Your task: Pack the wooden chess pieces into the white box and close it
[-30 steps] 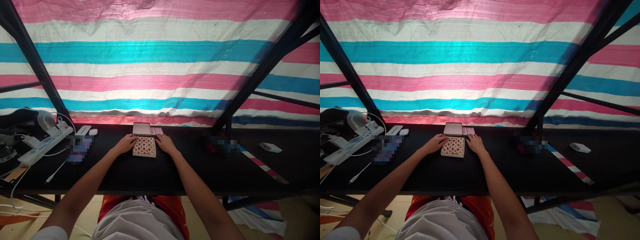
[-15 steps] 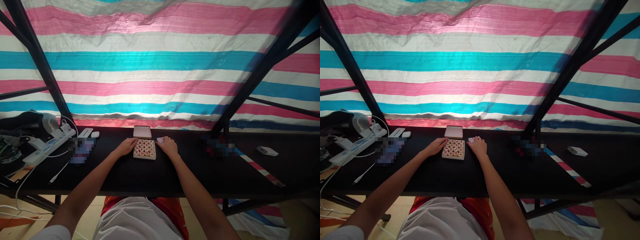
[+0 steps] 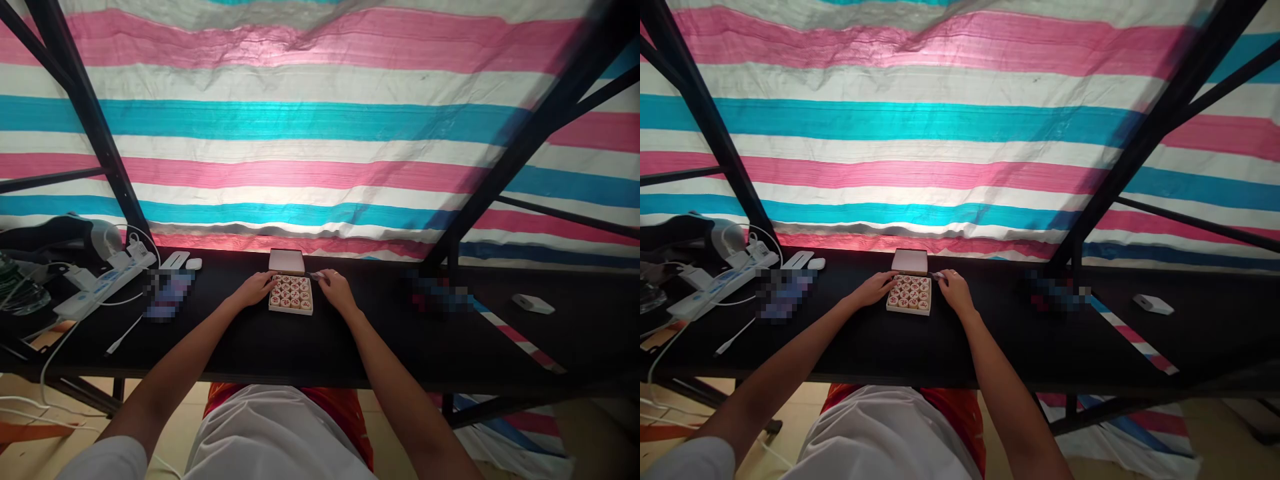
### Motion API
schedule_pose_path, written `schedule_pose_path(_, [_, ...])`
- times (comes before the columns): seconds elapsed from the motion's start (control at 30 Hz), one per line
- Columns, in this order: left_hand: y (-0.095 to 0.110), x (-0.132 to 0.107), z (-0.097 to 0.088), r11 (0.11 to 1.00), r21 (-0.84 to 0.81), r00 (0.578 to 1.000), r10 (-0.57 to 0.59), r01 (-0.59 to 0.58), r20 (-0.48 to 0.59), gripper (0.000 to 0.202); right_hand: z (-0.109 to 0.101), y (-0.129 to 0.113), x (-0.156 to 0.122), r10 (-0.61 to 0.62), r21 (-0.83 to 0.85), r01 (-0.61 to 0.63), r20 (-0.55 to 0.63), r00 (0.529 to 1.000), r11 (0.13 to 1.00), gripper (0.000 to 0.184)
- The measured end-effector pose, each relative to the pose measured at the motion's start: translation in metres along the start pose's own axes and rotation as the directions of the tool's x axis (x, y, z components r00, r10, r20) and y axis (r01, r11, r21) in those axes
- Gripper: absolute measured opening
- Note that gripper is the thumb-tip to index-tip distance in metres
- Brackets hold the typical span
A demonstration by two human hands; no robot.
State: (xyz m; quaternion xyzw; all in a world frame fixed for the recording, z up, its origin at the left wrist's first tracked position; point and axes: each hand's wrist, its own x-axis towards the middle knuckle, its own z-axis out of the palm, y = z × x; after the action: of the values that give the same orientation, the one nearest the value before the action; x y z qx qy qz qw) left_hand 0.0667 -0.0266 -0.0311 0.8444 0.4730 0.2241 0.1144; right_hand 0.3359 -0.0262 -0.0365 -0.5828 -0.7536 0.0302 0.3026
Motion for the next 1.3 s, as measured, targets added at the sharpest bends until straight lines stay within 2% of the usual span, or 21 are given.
schedule_pose_path(0.1, [0.001, 0.0, 0.0, 1.0, 0.012, 1.0, 0.008, -0.008, 0.003, 0.05, 0.001, -0.021, -0.005, -0.18, 0.179, 0.189, -0.064, 0.982, 0.965, 0.028])
schedule_pose_path(0.27, [0.0, 0.0, 0.001, 0.999, 0.024, 1.0, 0.022, -0.022, 0.012, 0.045, 0.004, -0.053, -0.018, -0.346, 0.272, 0.314, 0.079, 0.935, 0.91, 0.035])
schedule_pose_path(0.37, [0.0, 0.0, 0.001, 0.999, 0.038, 1.0, 0.028, -0.028, 0.005, 0.042, 0.003, -0.053, -0.019, -0.374, 0.257, 0.331, 0.142, 0.916, 0.908, 0.04])
schedule_pose_path(0.43, [0.0, 0.0, 0.002, 0.999, 0.044, 1.0, 0.03, -0.03, -0.003, 0.041, 0.001, -0.048, -0.017, -0.415, 0.269, 0.368, 0.145, 0.898, 0.89, 0.035])
schedule_pose_path(0.6, [0.0, 0.001, 0.005, 1.0, 0.02, 0.999, 0.016, -0.016, -0.039, 0.041, 0.003, -0.041, -0.011, -0.496, 0.229, 0.455, 0.17, 0.852, 0.86, 0.037])
schedule_pose_path(0.7, [0.001, 0.001, 0.004, 1.0, 0.005, 0.997, 0.031, -0.031, -0.064, 0.042, 0.008, -0.044, -0.011, -0.48, 0.17, 0.453, 0.187, 0.857, 0.875, 0.037])
schedule_pose_path(0.83, [0.006, -0.001, 0.002, 0.993, 0.007, 0.987, 0.117, -0.116, -0.11, 0.04, 0.01, -0.052, -0.016, -0.372, 0.017, 0.374, 0.166, 0.913, 0.927, 0.031])
schedule_pose_path(0.9, [0.009, -0.003, 0.001, 0.989, -0.001, 0.986, 0.147, -0.148, -0.083, 0.041, 0.009, -0.055, -0.017, -0.328, -0.014, 0.335, 0.159, 0.931, 0.942, 0.032])
schedule_pose_path(1.0, [0.011, -0.004, 0.004, 0.988, -0.005, 0.988, 0.153, -0.153, -0.017, 0.043, 0.008, -0.055, -0.015, -0.308, 0.069, 0.302, 0.123, 0.943, 0.951, 0.033])
schedule_pose_path(1.07, [0.01, -0.004, 0.006, 0.99, -0.007, 0.99, 0.143, -0.143, 0.005, 0.045, 0.01, -0.048, -0.012, -0.288, 0.146, 0.276, 0.068, 0.955, 0.95, 0.033])
schedule_pose_path(1.17, [0.006, -0.002, 0.009, 0.992, -0.023, 0.992, 0.123, -0.123, 0.016, 0.042, 0.015, -0.03, -0.005, -0.18, 0.193, 0.177, -0.003, 0.984, 0.965, 0.035])
schedule_pose_path(1.23, [0.002, 0.0, 0.01, 0.993, -0.051, 0.994, 0.109, -0.109, 0.01, 0.04, 0.02, -0.015, -0.001, -0.1, 0.166, 0.097, 0.014, 0.995, 0.981, 0.038])
schedule_pose_path(1.3, [-0.002, 0.002, 0.011, 0.992, -0.093, 0.996, 0.084, -0.086, -0.021, 0.04, 0.024, -0.002, 0.002, -0.072, 0.081, 0.067, 0.069, 0.995, 0.995, 0.047])
